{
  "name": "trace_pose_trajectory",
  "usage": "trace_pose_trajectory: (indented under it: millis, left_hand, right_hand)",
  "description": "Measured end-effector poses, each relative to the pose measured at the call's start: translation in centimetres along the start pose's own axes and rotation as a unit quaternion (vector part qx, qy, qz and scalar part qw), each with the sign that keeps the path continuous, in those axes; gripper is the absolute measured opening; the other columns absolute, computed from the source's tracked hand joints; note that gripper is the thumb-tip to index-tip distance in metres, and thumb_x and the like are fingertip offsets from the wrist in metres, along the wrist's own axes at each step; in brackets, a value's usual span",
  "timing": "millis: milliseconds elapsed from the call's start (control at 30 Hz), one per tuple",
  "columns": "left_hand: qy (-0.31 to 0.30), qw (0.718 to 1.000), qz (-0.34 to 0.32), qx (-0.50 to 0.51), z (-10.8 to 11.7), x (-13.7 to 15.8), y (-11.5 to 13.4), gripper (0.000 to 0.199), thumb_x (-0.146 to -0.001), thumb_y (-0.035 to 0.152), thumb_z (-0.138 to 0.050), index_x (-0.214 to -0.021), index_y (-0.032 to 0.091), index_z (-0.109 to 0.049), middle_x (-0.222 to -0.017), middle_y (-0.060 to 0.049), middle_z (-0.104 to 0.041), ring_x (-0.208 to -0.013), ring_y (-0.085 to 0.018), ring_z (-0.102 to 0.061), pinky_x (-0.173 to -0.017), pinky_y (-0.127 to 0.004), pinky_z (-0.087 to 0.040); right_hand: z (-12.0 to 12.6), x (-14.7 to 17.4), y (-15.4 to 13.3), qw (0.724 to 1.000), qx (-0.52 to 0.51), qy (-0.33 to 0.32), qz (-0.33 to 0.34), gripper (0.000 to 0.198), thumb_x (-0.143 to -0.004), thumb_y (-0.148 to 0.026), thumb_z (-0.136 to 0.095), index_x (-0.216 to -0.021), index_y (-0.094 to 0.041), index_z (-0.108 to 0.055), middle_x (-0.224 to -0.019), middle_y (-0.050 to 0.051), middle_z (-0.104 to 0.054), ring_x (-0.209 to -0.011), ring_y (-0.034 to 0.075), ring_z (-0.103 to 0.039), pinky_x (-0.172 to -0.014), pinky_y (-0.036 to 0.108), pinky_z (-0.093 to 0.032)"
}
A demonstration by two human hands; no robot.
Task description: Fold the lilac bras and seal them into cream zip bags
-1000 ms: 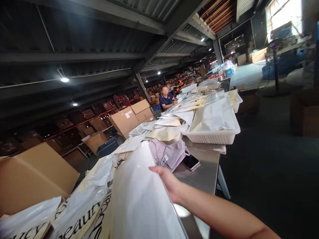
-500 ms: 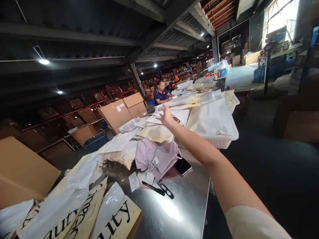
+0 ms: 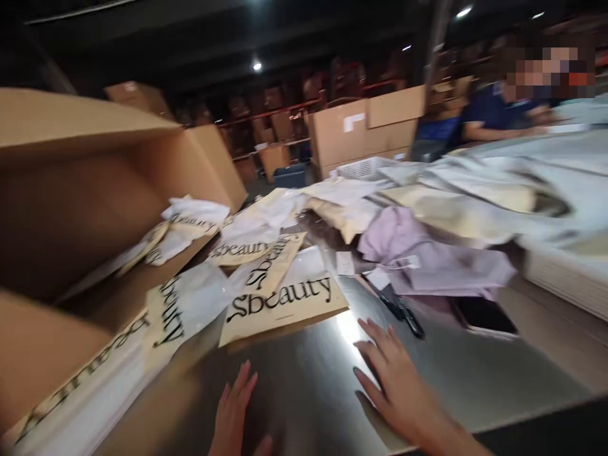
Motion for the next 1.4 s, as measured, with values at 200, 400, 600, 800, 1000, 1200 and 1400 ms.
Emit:
trace_pose_trajectory:
  millis: [200,400,600,800,1000,1200,1400]
  left_hand:
    - [-0.040,0.987,0.109,-0.115,4.2,-6.3,-9.8,0.050,-0.093,0.035,-0.041,-0.140,0.020,-0.051,-0.158,-0.012,-0.032,-0.151,-0.032,-0.014,-0.120,-0.060,-0.017]
    - [-0.187,0.951,0.213,-0.127,1.5,-15.9,-17.7,0.064,-0.089,0.035,-0.049,-0.148,0.014,-0.039,-0.161,-0.013,-0.027,-0.151,-0.033,-0.010,-0.122,-0.051,-0.015]
    - [-0.299,0.909,0.277,-0.082,-3.7,-15.7,-18.4,0.080,-0.077,0.051,-0.058,-0.149,0.018,-0.041,-0.156,-0.019,-0.034,-0.141,-0.055,-0.022,-0.100,-0.084,-0.020]
    - [-0.209,0.941,0.254,-0.081,-2.1,-12.6,-17.5,0.052,-0.092,0.032,-0.040,-0.142,0.025,-0.050,-0.154,-0.008,-0.042,-0.146,-0.039,-0.024,-0.114,-0.072,-0.009]
    - [0.019,0.931,0.333,-0.149,10.3,-10.9,-19.6,0.042,-0.099,0.023,-0.024,-0.120,0.014,-0.059,-0.116,-0.018,-0.067,-0.108,-0.029,-0.063,-0.098,-0.045,-0.042]
    - [0.274,0.894,0.295,-0.197,25.8,-8.1,-16.6,0.027,-0.097,0.033,-0.034,-0.098,0.017,-0.055,-0.076,-0.006,-0.062,-0.070,-0.022,-0.060,-0.065,-0.030,-0.041]
    - [0.409,0.892,0.132,-0.137,31.3,-8.0,-10.2,0.032,-0.099,0.043,-0.037,-0.099,0.017,-0.055,-0.080,-0.001,-0.059,-0.070,-0.015,-0.055,-0.066,-0.025,-0.041]
  right_hand:
    - [-5.2,2.9,-0.6,0.977,0.163,-0.051,0.125,0.045,-0.090,-0.051,-0.058,-0.131,-0.032,-0.061,-0.147,0.007,-0.048,-0.132,0.038,-0.048,-0.107,0.066,-0.032]
    - [-4.3,1.8,-0.5,0.975,0.185,-0.069,0.099,0.042,-0.090,-0.054,-0.056,-0.123,-0.030,-0.064,-0.143,0.007,-0.053,-0.130,0.035,-0.051,-0.105,0.058,-0.037]
    - [-4.0,1.3,-0.3,0.980,0.162,-0.099,0.053,0.038,-0.090,-0.055,-0.055,-0.117,-0.030,-0.065,-0.140,0.007,-0.055,-0.129,0.033,-0.051,-0.104,0.058,-0.036]
    - [-4.0,1.0,-0.2,0.984,0.139,-0.109,0.025,0.038,-0.088,-0.056,-0.055,-0.113,-0.030,-0.066,-0.139,0.007,-0.056,-0.129,0.034,-0.050,-0.104,0.057,-0.036]
    - [-4.1,1.1,0.1,0.990,0.109,-0.082,0.024,0.043,-0.087,-0.062,-0.054,-0.113,-0.029,-0.065,-0.138,0.007,-0.057,-0.127,0.033,-0.052,-0.105,0.060,-0.034]
    - [-4.1,1.6,1.0,0.998,0.051,-0.037,0.032,0.049,-0.086,-0.066,-0.053,-0.113,-0.026,-0.064,-0.131,0.009,-0.062,-0.128,0.035,-0.052,-0.108,0.063,-0.032]
    - [-1.7,2.1,-1.7,0.967,-0.215,0.088,-0.102,0.058,-0.086,-0.060,-0.058,-0.130,-0.024,-0.049,-0.141,0.015,-0.050,-0.126,0.033,-0.053,-0.102,0.049,-0.047]
Point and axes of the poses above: each hand's wrist, its own x-axis away from the middle knuckle, its own z-axis out of the back of the hand, y = z × x, the point moved 8 cm from there along -x, towards the middle knuckle
